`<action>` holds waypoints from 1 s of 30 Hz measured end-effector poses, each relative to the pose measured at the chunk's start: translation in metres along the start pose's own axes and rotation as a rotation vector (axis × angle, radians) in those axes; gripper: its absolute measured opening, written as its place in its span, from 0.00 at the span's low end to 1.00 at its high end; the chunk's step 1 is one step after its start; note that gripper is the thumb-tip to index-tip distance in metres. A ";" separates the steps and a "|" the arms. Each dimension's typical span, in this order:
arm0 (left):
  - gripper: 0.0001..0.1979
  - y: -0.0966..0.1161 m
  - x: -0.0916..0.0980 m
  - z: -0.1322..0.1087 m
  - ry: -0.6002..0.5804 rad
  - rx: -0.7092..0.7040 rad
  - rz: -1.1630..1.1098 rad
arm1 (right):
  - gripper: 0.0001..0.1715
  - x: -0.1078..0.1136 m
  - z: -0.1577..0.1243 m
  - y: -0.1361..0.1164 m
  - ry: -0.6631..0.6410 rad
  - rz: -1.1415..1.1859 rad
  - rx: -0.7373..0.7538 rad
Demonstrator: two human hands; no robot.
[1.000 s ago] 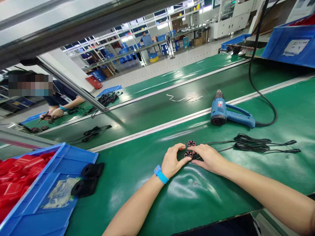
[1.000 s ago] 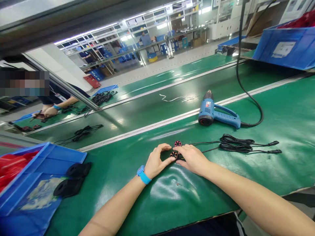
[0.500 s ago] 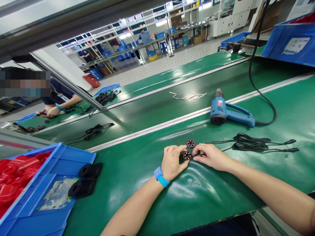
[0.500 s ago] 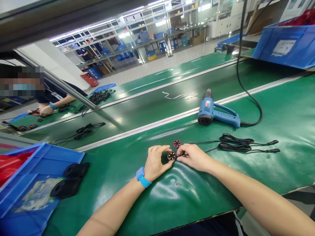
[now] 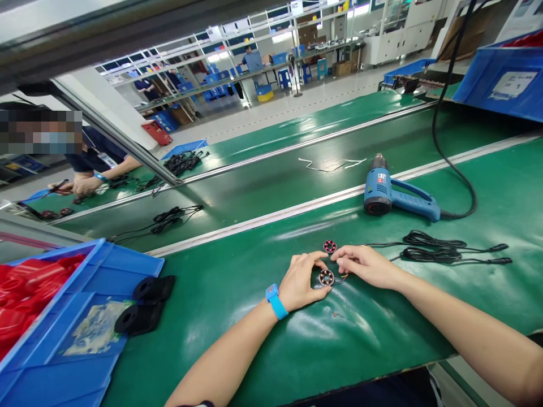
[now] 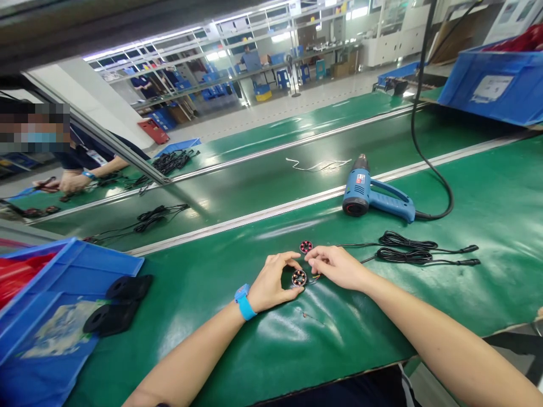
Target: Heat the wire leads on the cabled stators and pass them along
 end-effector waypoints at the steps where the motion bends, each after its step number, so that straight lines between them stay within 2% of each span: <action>1: 0.41 -0.002 0.001 -0.001 -0.025 0.013 -0.024 | 0.17 0.007 -0.001 -0.002 0.080 -0.074 0.042; 4: 0.34 -0.007 0.008 0.002 -0.006 0.050 -0.110 | 0.13 0.027 -0.005 -0.010 0.359 -0.306 0.168; 7: 0.25 -0.016 0.019 0.014 0.103 0.079 -0.101 | 0.12 0.031 -0.003 -0.012 0.473 -0.489 0.264; 9: 0.29 -0.020 0.021 0.027 0.115 0.078 -0.040 | 0.17 0.028 0.002 -0.010 0.442 -0.562 0.268; 13: 0.42 -0.027 0.012 0.052 0.008 0.061 0.006 | 0.29 0.024 0.015 -0.006 0.304 -0.658 0.185; 17: 0.36 -0.028 0.004 0.059 0.023 0.063 -0.033 | 0.36 0.019 0.023 -0.008 0.163 -0.738 0.149; 20: 0.34 -0.024 0.006 0.054 0.087 0.053 0.025 | 0.33 0.016 0.029 -0.005 0.167 -0.602 0.132; 25: 0.34 -0.011 0.016 0.045 0.137 -0.007 0.206 | 0.16 0.017 0.033 0.002 0.235 -0.439 0.135; 28: 0.34 -0.006 0.017 0.045 0.144 -0.065 0.233 | 0.09 0.020 0.029 0.001 0.201 -0.376 0.126; 30: 0.34 -0.004 0.015 0.045 0.133 -0.095 0.221 | 0.10 0.022 0.026 0.001 0.156 -0.277 0.080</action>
Point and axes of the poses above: each hand's wrist, its own z-axis towards the middle knuckle, its own x-axis out of the back of the hand, y = z × x, the point moved 5 cm from there along z, towards the middle knuckle, and after that the axes turned 10 degrees about -z, right-handed, at the moved point
